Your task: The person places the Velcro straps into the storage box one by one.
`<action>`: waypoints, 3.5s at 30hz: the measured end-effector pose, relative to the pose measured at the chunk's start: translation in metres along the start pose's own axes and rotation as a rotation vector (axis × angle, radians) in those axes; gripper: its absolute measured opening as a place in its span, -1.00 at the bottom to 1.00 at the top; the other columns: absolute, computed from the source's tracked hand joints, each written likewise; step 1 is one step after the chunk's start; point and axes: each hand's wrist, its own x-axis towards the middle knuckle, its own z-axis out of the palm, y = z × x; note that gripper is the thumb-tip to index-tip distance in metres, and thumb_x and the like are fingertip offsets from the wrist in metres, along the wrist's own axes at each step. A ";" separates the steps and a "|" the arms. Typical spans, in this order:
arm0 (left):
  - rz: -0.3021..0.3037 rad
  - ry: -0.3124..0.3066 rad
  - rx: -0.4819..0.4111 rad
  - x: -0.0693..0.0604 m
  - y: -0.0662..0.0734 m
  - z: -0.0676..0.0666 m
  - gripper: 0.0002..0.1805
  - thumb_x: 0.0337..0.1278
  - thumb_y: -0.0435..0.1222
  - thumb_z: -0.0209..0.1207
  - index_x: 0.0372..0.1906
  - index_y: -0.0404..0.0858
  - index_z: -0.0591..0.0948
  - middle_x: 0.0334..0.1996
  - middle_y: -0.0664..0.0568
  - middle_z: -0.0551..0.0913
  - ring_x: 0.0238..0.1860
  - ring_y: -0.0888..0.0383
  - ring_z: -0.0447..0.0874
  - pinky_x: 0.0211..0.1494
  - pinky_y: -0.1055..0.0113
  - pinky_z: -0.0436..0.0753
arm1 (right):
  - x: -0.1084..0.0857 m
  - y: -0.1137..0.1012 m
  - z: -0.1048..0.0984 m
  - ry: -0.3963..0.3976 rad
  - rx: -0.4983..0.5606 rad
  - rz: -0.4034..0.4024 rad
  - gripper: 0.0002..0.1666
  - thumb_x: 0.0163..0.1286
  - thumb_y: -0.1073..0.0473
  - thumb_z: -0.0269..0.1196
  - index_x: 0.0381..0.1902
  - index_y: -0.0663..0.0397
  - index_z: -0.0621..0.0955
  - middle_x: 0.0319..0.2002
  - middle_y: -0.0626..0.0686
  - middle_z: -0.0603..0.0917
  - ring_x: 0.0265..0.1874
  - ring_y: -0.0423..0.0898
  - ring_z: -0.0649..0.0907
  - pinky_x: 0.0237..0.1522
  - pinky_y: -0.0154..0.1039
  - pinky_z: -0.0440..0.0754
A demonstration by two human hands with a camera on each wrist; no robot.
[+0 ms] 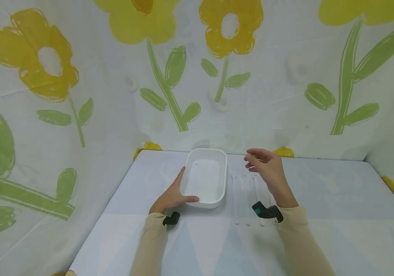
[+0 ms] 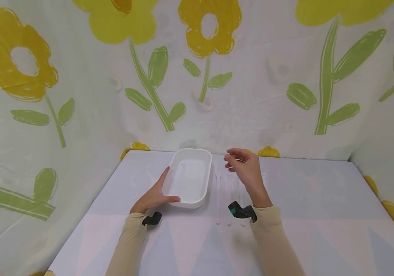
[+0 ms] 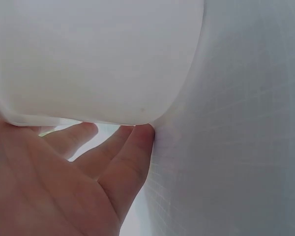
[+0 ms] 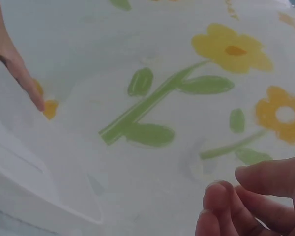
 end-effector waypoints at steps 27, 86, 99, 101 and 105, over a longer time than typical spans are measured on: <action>-0.030 -0.007 -0.012 0.002 0.002 -0.001 0.52 -0.24 0.10 0.62 0.70 0.16 -0.25 0.72 0.03 -0.12 0.64 -0.15 0.06 0.59 -0.34 0.16 | -0.020 0.029 -0.061 0.277 -0.190 0.075 -0.51 0.52 -0.02 0.26 0.26 0.15 0.63 -0.13 -0.11 0.79 -0.35 -0.44 0.66 -0.22 -0.60 0.65; 0.004 -0.015 -0.007 0.002 -0.002 -0.001 0.52 -0.24 0.12 0.61 0.69 0.16 -0.25 0.71 0.00 -0.08 0.59 -0.15 0.16 0.56 -0.33 0.23 | -0.008 0.107 -0.089 0.179 -0.468 0.373 -0.45 0.47 0.10 0.27 0.24 0.39 0.55 0.04 0.42 0.67 -0.21 0.08 0.70 -0.35 -0.32 0.62; 0.034 -0.015 -0.014 0.006 -0.006 -0.001 0.53 -0.23 0.11 0.62 0.70 0.11 -0.25 0.71 -0.02 -0.10 0.57 -0.14 0.16 0.55 -0.32 0.24 | -0.005 0.111 -0.088 0.100 -0.510 0.368 -0.44 0.43 0.14 0.31 0.22 0.45 0.54 0.07 0.47 0.65 -0.08 0.25 0.68 -0.01 0.08 0.68; 0.037 -0.018 -0.004 0.005 -0.006 0.000 0.53 -0.23 0.12 0.62 0.70 0.11 -0.25 0.71 -0.03 -0.09 0.55 -0.14 0.20 0.54 -0.31 0.27 | -0.006 0.113 -0.087 0.097 -0.515 0.378 -0.45 0.43 0.16 0.32 0.22 0.46 0.53 0.07 0.48 0.65 -0.06 0.26 0.68 0.01 0.09 0.68; 0.052 -0.008 -0.016 0.005 -0.006 0.000 0.53 -0.24 0.09 0.63 0.70 0.09 -0.23 0.71 -0.05 -0.08 0.56 -0.16 0.19 0.55 -0.32 0.25 | -0.007 0.116 -0.085 0.104 -0.527 0.376 -0.45 0.42 0.17 0.32 0.22 0.46 0.53 0.06 0.48 0.65 -0.06 0.27 0.67 0.01 0.10 0.68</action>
